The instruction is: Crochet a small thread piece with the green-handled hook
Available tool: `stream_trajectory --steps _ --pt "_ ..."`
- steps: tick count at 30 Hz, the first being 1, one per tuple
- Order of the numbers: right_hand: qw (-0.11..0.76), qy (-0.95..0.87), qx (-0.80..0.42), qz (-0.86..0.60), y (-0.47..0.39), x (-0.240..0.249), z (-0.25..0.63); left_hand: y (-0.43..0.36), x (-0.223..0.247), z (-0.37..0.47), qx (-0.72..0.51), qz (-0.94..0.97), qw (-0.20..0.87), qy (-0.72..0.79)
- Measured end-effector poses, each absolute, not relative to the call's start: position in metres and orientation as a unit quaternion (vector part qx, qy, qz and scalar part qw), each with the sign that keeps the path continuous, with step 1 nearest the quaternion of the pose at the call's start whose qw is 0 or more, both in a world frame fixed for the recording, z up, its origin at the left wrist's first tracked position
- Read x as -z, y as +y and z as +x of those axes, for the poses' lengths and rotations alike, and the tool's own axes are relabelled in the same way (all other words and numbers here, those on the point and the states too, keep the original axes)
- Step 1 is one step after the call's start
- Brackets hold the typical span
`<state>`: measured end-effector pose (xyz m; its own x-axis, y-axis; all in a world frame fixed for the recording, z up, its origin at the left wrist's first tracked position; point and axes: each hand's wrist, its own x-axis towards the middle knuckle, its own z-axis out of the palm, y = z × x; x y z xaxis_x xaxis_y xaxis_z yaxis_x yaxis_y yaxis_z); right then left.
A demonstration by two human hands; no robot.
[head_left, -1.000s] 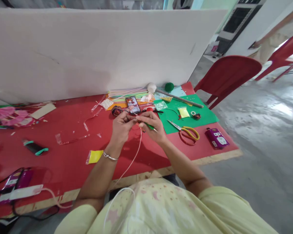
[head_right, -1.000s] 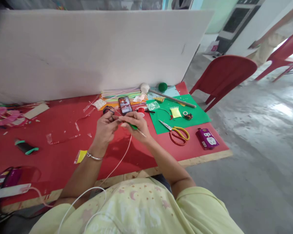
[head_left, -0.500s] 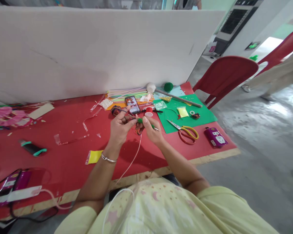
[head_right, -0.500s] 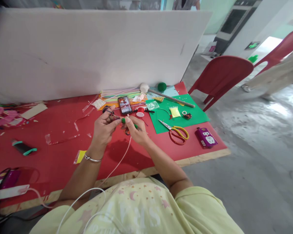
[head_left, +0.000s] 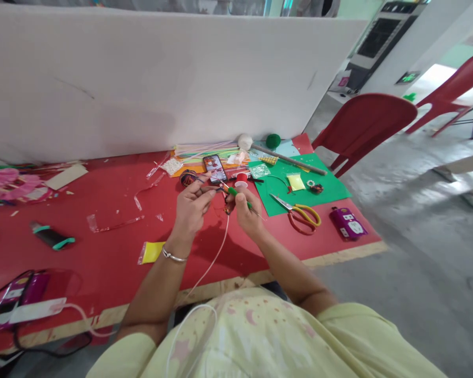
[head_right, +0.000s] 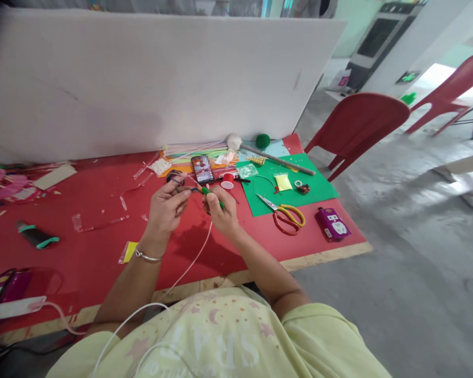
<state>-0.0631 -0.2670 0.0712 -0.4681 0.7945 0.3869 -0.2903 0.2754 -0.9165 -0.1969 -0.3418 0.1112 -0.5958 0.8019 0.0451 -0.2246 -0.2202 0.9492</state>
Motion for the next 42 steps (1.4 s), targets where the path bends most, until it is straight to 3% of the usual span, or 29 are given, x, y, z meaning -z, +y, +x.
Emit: stream_trajectory --steps 8,13,30,42 --pt "0.360 -0.537 -0.743 -0.174 -0.231 -0.061 -0.069 -0.348 -0.117 -0.211 -0.692 0.305 0.393 0.523" --pt "0.302 -0.525 -0.780 -0.157 -0.211 -0.063 -0.062 -0.352 -0.118 -0.216 -0.670 0.336 0.392 0.533" --pt "0.296 -0.517 -0.782 -0.184 -0.215 -0.086 -0.057 -0.344 -0.119 -0.212 -0.661 0.347 0.367 0.555" --pt "0.290 -0.519 -0.781 -0.193 -0.213 -0.085 -0.054 -0.346 -0.130 -0.215 -0.639 0.303 0.482 0.518"
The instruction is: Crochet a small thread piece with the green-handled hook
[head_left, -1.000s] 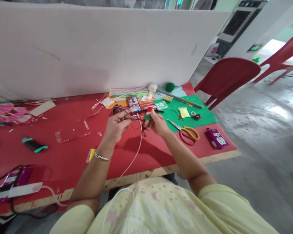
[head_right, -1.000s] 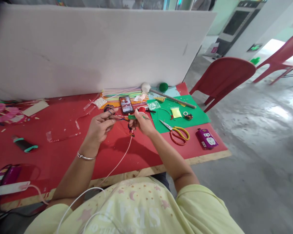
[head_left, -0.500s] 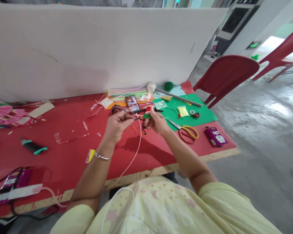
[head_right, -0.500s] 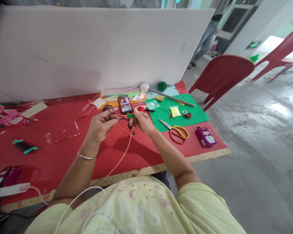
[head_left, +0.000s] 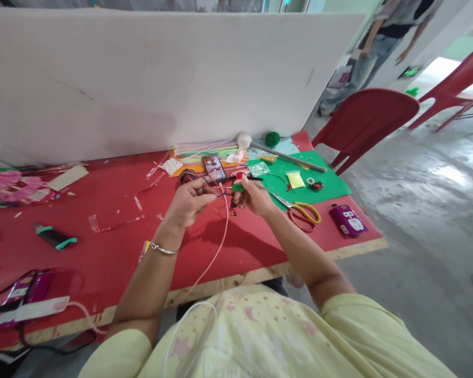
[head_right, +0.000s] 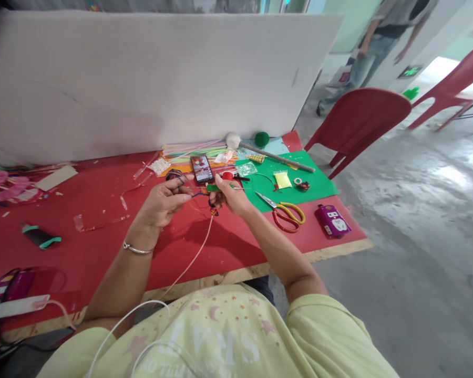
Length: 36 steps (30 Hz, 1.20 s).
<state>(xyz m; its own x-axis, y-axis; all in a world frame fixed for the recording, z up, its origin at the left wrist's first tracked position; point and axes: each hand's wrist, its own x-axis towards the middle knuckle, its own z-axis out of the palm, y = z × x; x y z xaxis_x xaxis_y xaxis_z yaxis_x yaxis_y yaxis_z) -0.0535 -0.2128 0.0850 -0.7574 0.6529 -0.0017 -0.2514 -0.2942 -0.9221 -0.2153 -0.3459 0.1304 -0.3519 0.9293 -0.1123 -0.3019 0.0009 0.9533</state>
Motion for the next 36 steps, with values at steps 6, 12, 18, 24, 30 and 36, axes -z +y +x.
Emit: stream_trajectory --steps 6,12,18,24,30,36 --pt "0.278 -0.525 -0.780 -0.197 -0.210 -0.081 -0.053 -0.346 -0.130 -0.219 -0.630 0.293 0.515 0.502" --pt "0.271 -0.542 -0.775 -0.179 -0.209 -0.081 -0.050 -0.345 -0.131 -0.219 -0.632 0.293 0.520 0.494" --pt "0.242 -0.555 -0.777 -0.174 -0.205 -0.085 -0.043 -0.345 -0.130 -0.219 -0.631 0.295 0.524 0.490" --pt "0.216 -0.553 -0.786 -0.173 -0.202 -0.086 -0.039 -0.345 -0.128 -0.221 -0.626 0.295 0.537 0.483" --pt "0.210 -0.548 -0.792 -0.168 -0.202 -0.086 -0.039 -0.344 -0.125 -0.222 -0.625 0.290 0.544 0.480" --pt "0.209 -0.545 -0.793 -0.172 -0.202 -0.086 -0.039 -0.345 -0.124 -0.223 -0.625 0.288 0.547 0.477"
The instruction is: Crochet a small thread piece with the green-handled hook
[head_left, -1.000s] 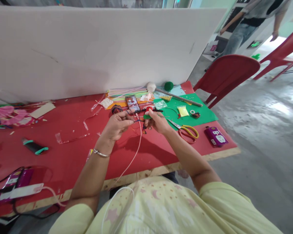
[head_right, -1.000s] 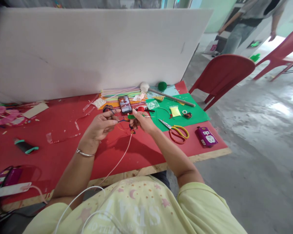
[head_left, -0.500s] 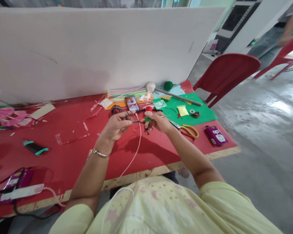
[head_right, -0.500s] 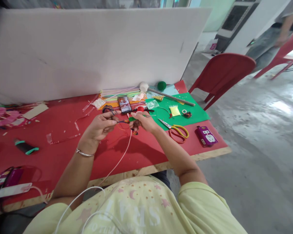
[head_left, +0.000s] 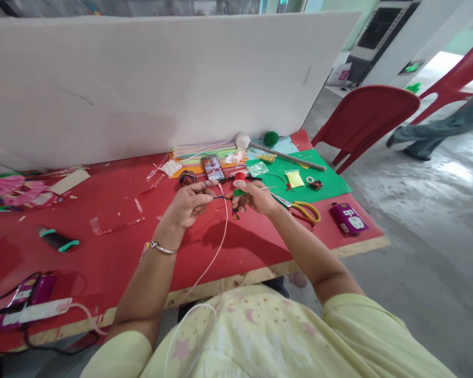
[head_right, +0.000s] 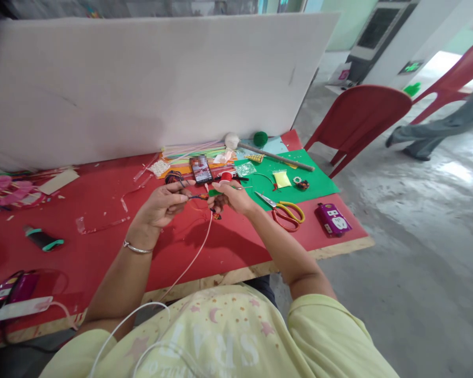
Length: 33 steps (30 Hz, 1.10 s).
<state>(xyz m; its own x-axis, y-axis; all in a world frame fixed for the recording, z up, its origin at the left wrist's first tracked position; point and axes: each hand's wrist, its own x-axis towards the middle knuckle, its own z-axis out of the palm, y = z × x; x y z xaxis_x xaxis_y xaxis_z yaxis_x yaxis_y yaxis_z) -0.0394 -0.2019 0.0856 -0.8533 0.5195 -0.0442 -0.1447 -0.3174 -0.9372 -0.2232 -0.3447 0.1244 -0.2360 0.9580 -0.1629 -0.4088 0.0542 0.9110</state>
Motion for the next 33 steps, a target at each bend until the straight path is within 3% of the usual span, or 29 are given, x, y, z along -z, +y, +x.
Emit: stream_trajectory --steps 33 --pt "0.218 -0.464 -0.834 -0.205 -0.207 -0.095 -0.038 -0.343 -0.120 -0.225 -0.621 0.289 0.554 0.473"
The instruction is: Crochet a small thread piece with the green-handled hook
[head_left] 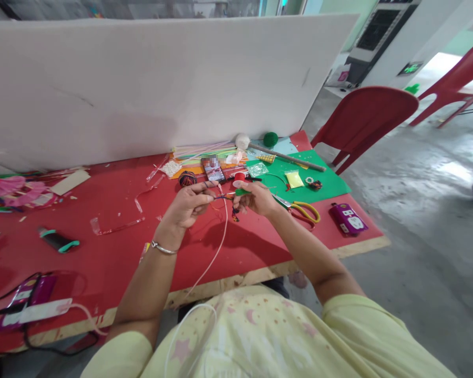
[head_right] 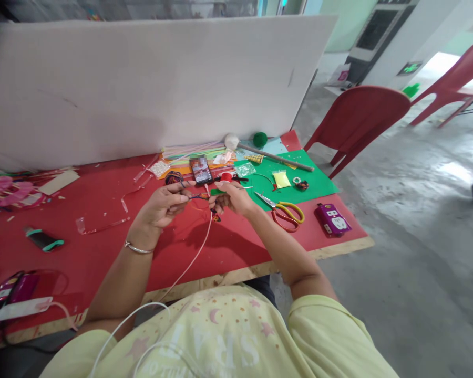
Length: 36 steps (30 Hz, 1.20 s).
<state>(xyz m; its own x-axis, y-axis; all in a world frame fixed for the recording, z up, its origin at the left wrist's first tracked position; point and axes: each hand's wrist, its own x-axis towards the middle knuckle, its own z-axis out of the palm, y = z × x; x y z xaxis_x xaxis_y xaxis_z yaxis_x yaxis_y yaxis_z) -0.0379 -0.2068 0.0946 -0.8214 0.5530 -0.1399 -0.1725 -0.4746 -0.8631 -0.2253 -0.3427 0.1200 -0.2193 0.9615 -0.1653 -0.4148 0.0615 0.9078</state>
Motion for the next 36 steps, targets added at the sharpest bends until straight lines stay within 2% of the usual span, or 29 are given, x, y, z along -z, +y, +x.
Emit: stream_trajectory --steps 36 --pt "0.203 -0.472 -0.833 -0.204 -0.2076 -0.0949 -0.0366 -0.3442 -0.1208 -0.2254 -0.615 0.288 0.558 0.477"
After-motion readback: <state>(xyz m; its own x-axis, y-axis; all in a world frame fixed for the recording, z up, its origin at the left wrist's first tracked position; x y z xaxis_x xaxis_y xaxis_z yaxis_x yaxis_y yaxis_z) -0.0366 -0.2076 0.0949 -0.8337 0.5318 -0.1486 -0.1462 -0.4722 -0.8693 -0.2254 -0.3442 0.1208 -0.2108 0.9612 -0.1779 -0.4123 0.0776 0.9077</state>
